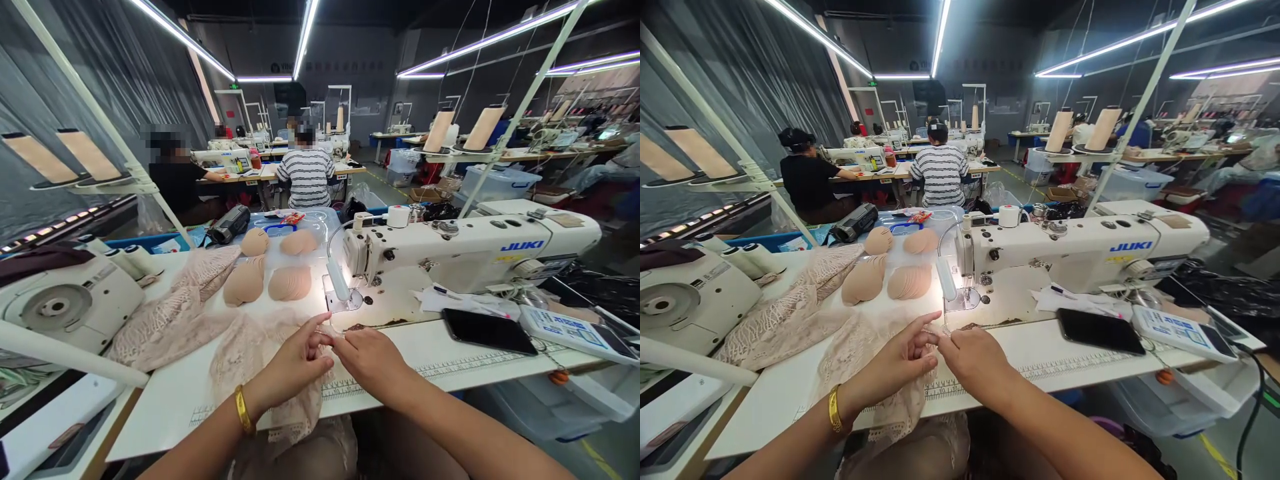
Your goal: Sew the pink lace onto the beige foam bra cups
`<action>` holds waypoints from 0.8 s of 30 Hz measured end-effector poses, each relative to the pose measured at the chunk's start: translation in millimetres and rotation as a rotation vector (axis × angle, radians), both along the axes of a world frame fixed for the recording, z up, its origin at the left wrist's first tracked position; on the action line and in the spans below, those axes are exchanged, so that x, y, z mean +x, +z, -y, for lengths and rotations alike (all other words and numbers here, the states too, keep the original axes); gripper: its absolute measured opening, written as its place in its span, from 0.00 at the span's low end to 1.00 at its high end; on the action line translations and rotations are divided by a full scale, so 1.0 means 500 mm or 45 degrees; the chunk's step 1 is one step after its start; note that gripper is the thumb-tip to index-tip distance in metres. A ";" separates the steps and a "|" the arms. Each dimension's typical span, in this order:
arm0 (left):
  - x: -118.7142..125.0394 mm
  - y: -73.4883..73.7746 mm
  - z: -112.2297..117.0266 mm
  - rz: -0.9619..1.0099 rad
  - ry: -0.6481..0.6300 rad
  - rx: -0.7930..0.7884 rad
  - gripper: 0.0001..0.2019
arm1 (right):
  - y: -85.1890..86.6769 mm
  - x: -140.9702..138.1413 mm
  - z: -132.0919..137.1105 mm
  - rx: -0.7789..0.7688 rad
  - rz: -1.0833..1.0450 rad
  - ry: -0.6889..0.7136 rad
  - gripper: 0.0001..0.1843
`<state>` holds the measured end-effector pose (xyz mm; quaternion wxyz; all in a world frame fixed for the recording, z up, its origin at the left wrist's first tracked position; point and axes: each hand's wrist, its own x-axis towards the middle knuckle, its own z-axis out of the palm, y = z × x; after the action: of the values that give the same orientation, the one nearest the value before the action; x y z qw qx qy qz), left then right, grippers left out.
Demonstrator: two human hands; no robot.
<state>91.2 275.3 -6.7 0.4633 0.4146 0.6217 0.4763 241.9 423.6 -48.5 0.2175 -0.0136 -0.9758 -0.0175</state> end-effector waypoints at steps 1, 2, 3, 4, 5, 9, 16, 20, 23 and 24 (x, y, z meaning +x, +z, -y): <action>-0.015 0.011 0.012 -0.062 -0.042 -0.030 0.40 | 0.002 0.010 -0.008 -0.018 0.022 -0.034 0.09; -0.038 0.027 0.028 -0.167 -0.071 -0.068 0.36 | 0.002 0.023 -0.022 -0.037 0.042 -0.088 0.09; -0.066 0.048 0.048 -0.319 -0.077 -0.113 0.31 | 0.000 0.039 -0.041 -0.053 0.069 -0.158 0.10; -0.098 0.071 0.070 -0.532 -0.016 -0.167 0.26 | -0.003 0.058 -0.064 -0.060 0.105 -0.230 0.10; -0.131 0.094 0.092 -0.796 0.132 -0.197 0.22 | -0.007 0.077 -0.090 -0.050 0.139 -0.308 0.10; -0.203 0.144 0.147 -1.852 0.896 -0.149 0.20 | -0.024 0.128 -0.174 0.070 0.125 -0.494 0.08; -0.060 0.010 0.034 -1.545 -0.130 -0.100 0.09 | 0.004 0.074 -0.093 -0.599 0.049 -0.141 0.11; -0.029 0.016 -0.005 -1.210 -0.121 -0.056 0.13 | 0.033 0.060 -0.038 -0.764 -0.097 0.117 0.22; -0.030 0.048 -0.009 -0.585 -0.188 -0.011 0.16 | 0.057 0.060 -0.018 -0.899 -0.172 0.235 0.31; -0.031 0.053 -0.011 -0.427 -0.204 -0.025 0.18 | 0.062 0.058 -0.013 -0.987 -0.157 0.223 0.27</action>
<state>75.6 280.9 19.7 0.3936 0.5318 0.6599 0.3560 271.1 430.1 -17.4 0.2551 -0.0123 -0.8927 0.3713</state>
